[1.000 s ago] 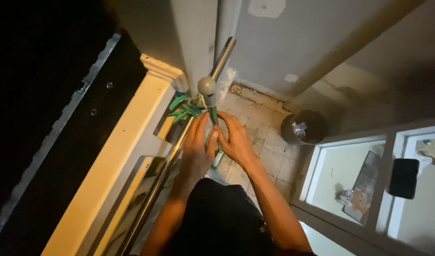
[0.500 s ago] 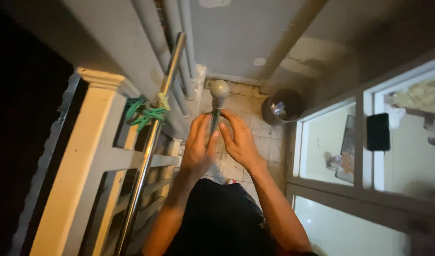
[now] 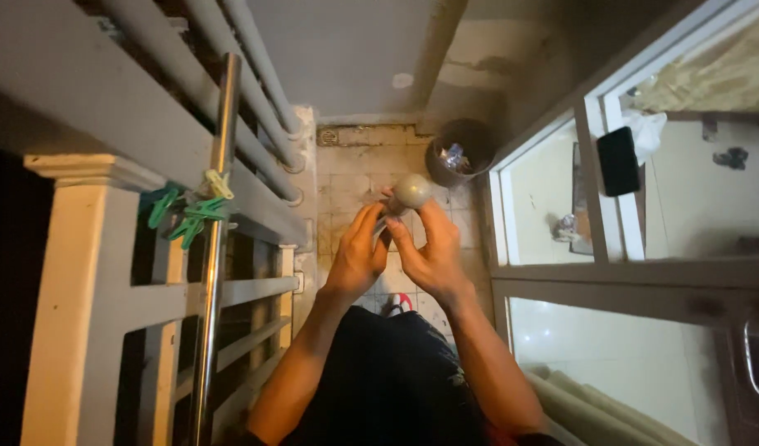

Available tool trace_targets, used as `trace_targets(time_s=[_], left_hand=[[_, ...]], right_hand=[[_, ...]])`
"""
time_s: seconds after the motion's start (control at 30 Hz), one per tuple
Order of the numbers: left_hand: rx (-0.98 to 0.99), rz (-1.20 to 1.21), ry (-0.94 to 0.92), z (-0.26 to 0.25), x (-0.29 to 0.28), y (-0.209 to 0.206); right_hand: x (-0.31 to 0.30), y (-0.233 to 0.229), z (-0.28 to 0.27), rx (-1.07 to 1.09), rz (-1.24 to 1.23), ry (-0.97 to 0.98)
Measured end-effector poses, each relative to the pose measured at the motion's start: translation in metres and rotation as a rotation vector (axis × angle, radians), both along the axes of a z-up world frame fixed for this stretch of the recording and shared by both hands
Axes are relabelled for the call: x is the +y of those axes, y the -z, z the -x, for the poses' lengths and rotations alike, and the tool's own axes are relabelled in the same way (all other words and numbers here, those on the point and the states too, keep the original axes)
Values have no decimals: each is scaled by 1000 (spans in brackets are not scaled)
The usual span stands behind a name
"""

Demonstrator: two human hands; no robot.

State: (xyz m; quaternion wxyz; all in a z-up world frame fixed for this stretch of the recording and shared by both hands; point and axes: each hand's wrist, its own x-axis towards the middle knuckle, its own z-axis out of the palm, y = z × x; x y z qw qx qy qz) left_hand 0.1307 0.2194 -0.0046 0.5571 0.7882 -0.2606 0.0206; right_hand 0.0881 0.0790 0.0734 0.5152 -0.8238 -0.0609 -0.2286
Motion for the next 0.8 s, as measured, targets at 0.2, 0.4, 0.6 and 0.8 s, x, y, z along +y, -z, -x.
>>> trace_targets(time_s=[0.2, 0.4, 0.6, 0.8], left_hand=[[174, -125, 104, -1, -20, 8], [316, -67, 233, -1, -34, 27], [230, -62, 244, 1, -46, 36], [283, -79, 242, 2, -48, 17]], right_hand=[[-16, -3, 18, 39, -249, -75], [-27, 0, 29, 111, -580, -135], [-38, 14, 32, 52, -621, -128], [-39, 10, 32, 89, -607, -105]])
